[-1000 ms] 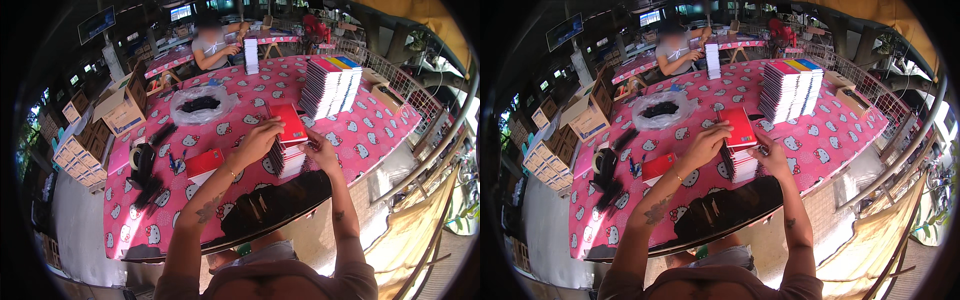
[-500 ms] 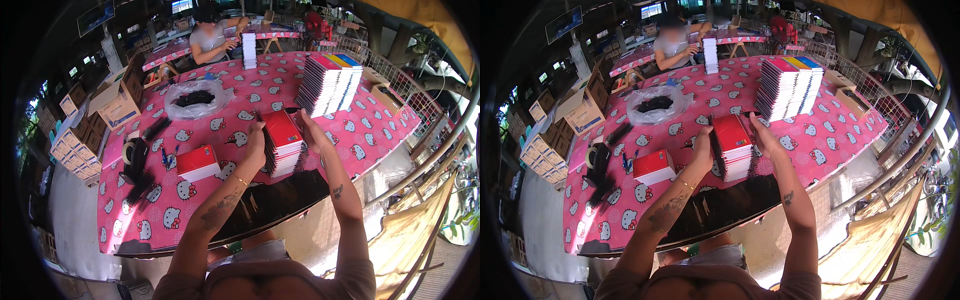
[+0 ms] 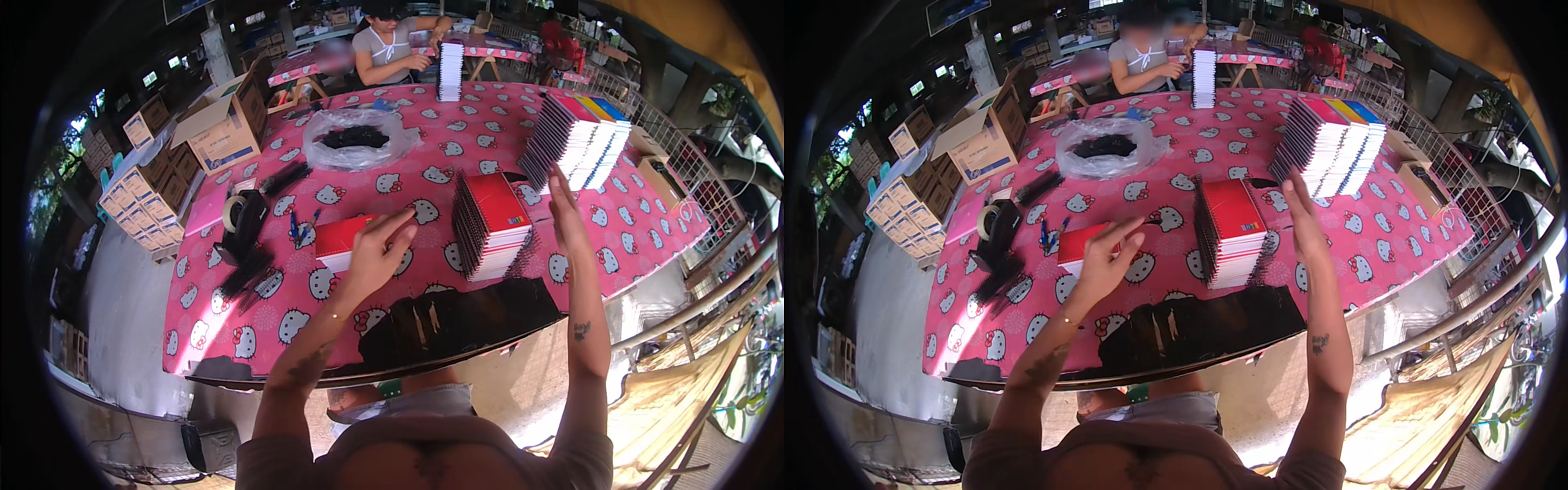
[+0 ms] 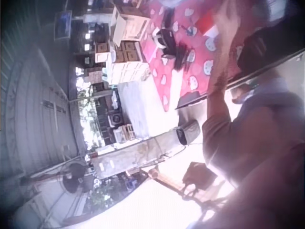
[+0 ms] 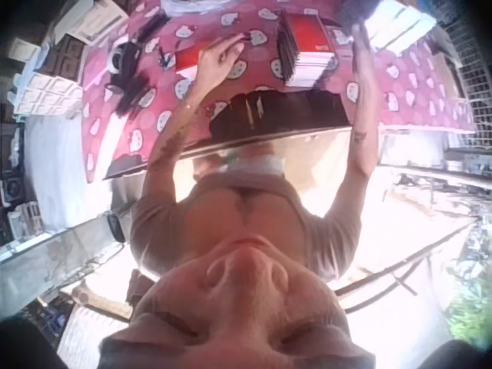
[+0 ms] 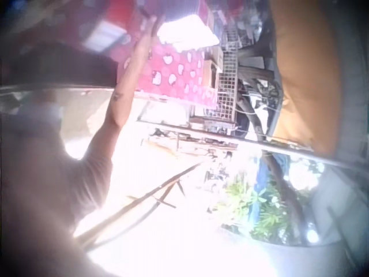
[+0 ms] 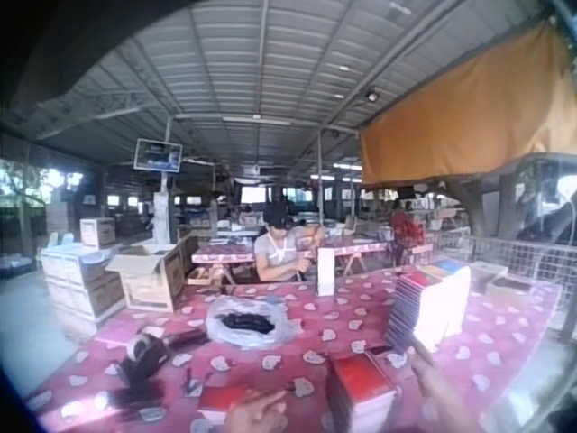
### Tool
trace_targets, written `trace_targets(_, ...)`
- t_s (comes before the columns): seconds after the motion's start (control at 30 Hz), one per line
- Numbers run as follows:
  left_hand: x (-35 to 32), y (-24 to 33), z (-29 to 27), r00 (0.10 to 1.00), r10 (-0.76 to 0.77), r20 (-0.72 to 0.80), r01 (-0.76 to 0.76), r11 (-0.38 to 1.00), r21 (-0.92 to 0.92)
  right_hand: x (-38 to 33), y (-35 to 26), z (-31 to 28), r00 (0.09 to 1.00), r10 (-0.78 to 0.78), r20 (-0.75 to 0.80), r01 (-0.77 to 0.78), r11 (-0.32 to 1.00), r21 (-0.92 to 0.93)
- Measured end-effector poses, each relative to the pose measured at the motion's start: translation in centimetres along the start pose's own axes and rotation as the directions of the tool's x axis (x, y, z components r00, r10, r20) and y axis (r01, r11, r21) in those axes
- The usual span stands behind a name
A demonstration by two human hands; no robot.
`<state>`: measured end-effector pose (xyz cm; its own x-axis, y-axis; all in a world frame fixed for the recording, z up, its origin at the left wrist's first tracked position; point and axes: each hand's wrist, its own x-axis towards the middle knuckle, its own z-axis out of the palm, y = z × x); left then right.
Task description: The person assembles notebooks by sliding red covers onto the pages and then inserting a white spiral binding through the holes by hand.
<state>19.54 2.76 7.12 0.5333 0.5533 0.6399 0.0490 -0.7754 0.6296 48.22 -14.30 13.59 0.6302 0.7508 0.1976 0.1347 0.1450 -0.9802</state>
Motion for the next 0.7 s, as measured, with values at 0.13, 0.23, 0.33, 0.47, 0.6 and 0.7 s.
trace_targets(0.13, -4.9, -6.3, -7.8, 0.964, 0.229, 0.134, -0.264, 0.786, 0.559, -3.0, -1.6, 1.8, 0.895, -0.368, -0.253, 0.419, 0.889, 0.187)
trace_targets(0.23, -5.8, -6.1, -8.4, 0.965, 0.239, 0.104, -0.257, 0.804, 0.537, -6.3, -0.6, 8.4, 0.88, -0.467, -0.083, 0.47, 0.836, 0.282)
trace_targets(0.33, -5.4, -1.5, -8.8, 0.982, 0.166, 0.084, -0.184, 0.788, 0.588, -9.0, 3.1, 13.8, 0.886, -0.38, 0.266, 0.317, 0.915, 0.25)
trace_targets(0.47, -11.2, -0.5, -6.1, 0.953, 0.095, 0.287, -0.247, 0.79, 0.561, -11.8, 11.5, 18.4, 0.821, -0.138, 0.555, 0.139, 0.989, 0.04)
trace_targets(0.6, -14.7, 0.8, -6.6, 0.984, -0.069, -0.162, 0.129, 0.909, 0.397, -14.0, 15.8, 19.5, 0.877, -0.119, 0.466, 0.144, 0.989, -0.02)
trace_targets(0.7, -19.9, 0.0, -3.3, 0.82, -0.506, -0.267, 0.475, 0.862, -0.174, -15.2, 16.0, 20.7, 0.878, -0.072, 0.474, 0.009, 0.991, 0.134)
